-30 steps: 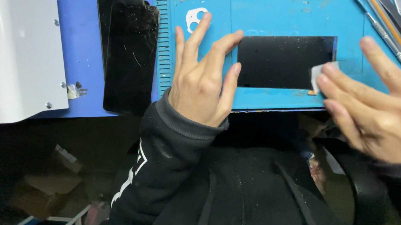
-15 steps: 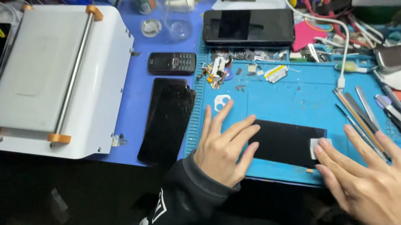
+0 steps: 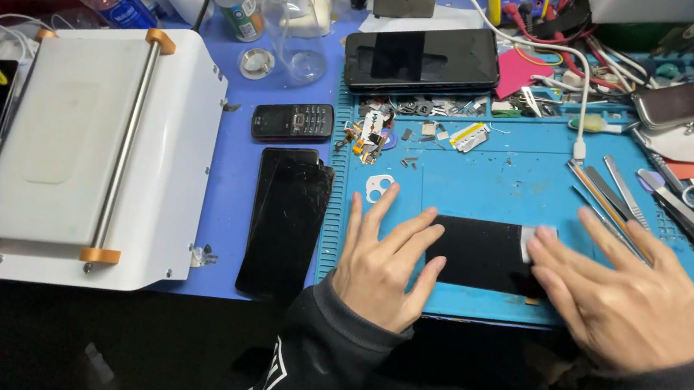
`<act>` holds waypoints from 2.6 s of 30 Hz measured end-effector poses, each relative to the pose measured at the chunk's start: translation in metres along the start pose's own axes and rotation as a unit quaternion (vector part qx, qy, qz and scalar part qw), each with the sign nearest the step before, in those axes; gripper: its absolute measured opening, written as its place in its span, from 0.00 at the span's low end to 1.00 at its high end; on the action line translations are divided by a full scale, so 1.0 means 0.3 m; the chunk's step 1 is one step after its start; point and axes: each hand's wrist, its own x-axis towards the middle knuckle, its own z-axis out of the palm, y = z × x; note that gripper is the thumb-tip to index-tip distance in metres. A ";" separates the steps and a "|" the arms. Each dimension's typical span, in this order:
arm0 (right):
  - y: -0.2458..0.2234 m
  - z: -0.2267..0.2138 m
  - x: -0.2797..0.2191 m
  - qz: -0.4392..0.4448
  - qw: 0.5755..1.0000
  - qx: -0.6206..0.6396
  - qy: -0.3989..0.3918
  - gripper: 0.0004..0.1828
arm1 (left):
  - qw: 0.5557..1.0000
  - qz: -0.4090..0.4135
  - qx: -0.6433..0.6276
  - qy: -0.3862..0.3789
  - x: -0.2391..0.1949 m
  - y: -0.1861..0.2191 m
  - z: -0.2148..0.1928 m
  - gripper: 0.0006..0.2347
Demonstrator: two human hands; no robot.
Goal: Cleaning and polishing a mobile phone screen using a cloth and cleaning solution.
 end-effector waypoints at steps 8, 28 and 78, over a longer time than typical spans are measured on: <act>-0.019 -0.011 0.002 -0.032 0.998 0.056 0.029 0.21 | 1.000 -0.002 0.000 0.005 0.004 0.008 -0.006 0.14; -0.101 -0.050 0.061 -0.051 0.990 0.123 0.042 0.19 | 1.000 -0.001 0.010 0.014 0.004 0.005 -0.002 0.14; -0.147 -0.011 0.203 -0.108 0.985 0.110 0.076 0.22 | 1.000 -0.020 -0.019 0.013 0.012 0.022 -0.035 0.21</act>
